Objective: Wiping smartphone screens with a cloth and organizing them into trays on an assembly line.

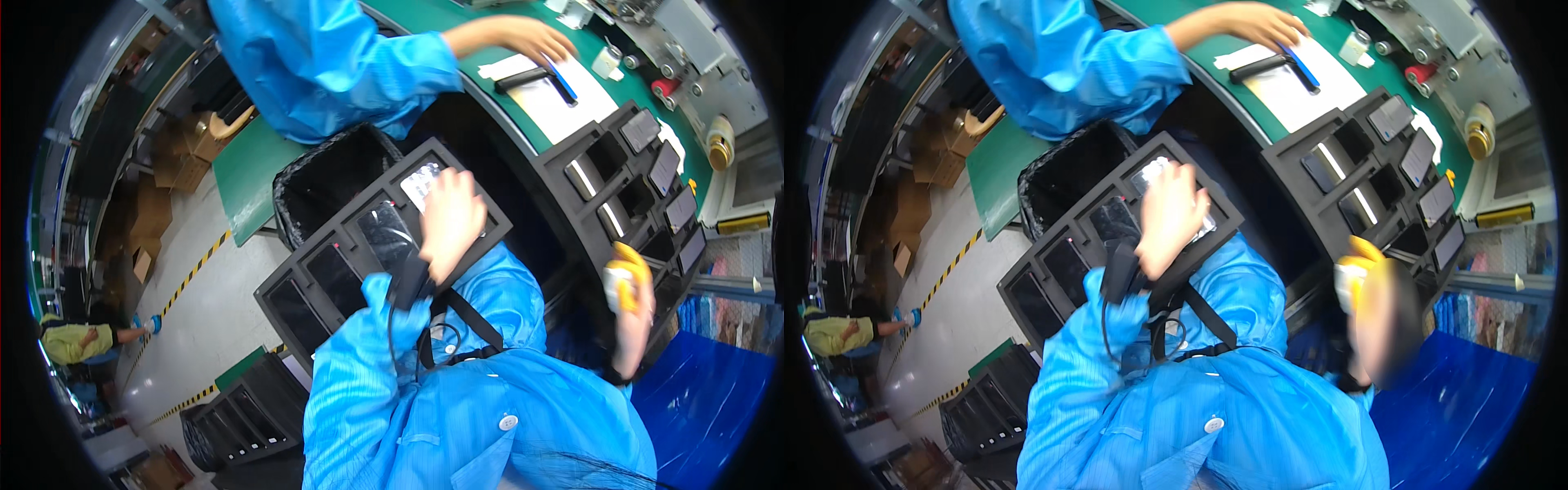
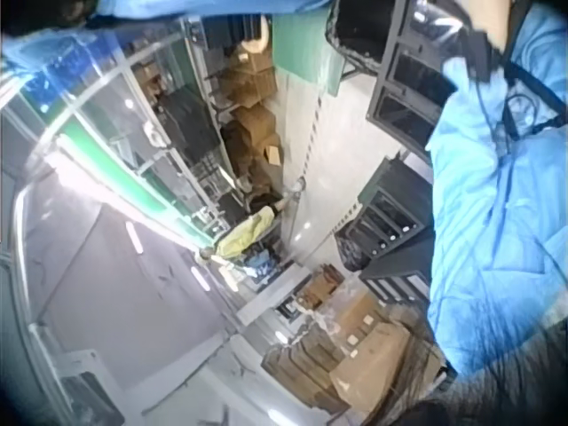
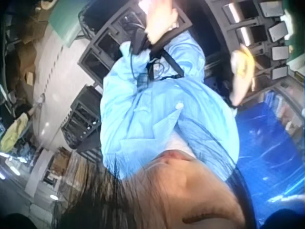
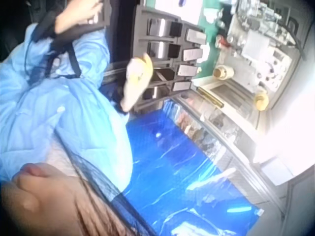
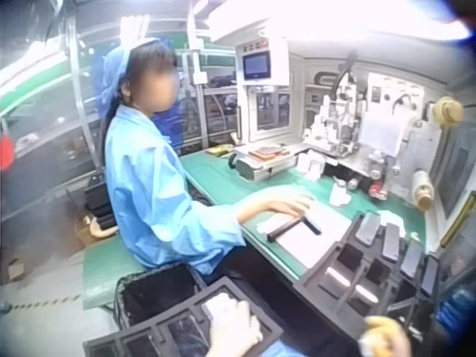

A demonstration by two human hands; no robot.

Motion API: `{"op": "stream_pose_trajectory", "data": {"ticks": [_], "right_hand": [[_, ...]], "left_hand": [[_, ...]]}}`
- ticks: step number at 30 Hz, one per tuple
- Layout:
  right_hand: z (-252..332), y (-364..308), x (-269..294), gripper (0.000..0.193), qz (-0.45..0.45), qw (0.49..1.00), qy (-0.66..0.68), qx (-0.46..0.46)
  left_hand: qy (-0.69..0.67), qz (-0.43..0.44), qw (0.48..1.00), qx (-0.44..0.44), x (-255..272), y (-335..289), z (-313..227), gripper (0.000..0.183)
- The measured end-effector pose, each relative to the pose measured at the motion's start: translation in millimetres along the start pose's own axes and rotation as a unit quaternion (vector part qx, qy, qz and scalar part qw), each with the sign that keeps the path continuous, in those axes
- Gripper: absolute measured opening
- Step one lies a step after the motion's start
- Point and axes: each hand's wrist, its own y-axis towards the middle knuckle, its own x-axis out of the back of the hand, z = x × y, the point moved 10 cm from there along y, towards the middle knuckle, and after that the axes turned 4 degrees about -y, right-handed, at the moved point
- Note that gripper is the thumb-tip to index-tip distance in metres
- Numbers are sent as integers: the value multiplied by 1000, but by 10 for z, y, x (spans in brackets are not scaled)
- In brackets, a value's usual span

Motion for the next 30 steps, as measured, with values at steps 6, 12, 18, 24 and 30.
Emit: {"op": "stream_pose_trajectory", "data": {"ticks": [6, 12, 18, 24, 30], "right_hand": [[33, 705, -2588, 25, 252, 924, -121, 260], [59, 700, -3121, 31, 227, 904, -297, 209], [-103, 950, -3069, 33, 265, 950, -133, 99], [85, 1118, -2926, 31, 225, 961, -71, 145], [145, 1059, -3278, 37, 247, 945, -135, 163]], "left_hand": [[256, 30, 892, 371, 412, -916, 1022, 80], [221, 3, 882, 416, 333, -899, 1184, 89], [134, -20, 885, 447, 488, -962, 1220, 87], [114, -81, 892, 431, 714, -811, 1185, 88], [198, -120, 894, 384, 947, -784, 1261, 70]]}}
